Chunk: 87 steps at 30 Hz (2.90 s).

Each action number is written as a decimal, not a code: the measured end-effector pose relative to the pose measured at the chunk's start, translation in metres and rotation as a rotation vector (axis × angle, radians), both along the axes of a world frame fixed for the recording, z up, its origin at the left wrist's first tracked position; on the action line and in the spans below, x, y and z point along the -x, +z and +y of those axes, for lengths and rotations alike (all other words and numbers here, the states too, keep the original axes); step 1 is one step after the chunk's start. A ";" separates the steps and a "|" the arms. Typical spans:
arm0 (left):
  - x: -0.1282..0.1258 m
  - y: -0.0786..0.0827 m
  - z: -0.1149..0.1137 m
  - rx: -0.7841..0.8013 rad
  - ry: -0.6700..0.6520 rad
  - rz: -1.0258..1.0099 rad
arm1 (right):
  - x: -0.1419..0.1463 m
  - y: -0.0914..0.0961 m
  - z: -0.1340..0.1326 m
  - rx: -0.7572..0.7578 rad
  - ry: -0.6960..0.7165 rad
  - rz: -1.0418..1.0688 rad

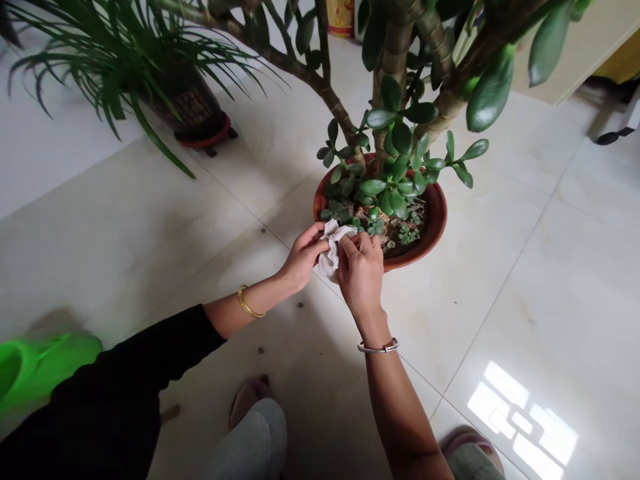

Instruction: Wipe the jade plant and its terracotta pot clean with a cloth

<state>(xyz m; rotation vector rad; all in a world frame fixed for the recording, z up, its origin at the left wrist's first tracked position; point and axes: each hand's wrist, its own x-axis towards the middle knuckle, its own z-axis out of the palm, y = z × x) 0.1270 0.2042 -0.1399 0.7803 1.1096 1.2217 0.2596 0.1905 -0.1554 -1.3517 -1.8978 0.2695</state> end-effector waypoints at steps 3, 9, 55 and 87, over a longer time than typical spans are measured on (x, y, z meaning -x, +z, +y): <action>0.002 -0.002 -0.009 -0.039 0.005 0.070 | -0.008 -0.005 -0.011 -0.108 0.004 0.224; 0.001 -0.007 -0.043 -0.054 -0.003 0.279 | -0.022 -0.023 -0.035 -0.140 -0.242 0.670; 0.005 0.021 -0.033 -0.414 -0.145 0.721 | -0.046 -0.010 -0.040 0.130 -0.320 0.601; -0.121 0.029 -0.011 0.236 0.111 -0.653 | -0.138 0.014 0.063 0.069 0.042 0.107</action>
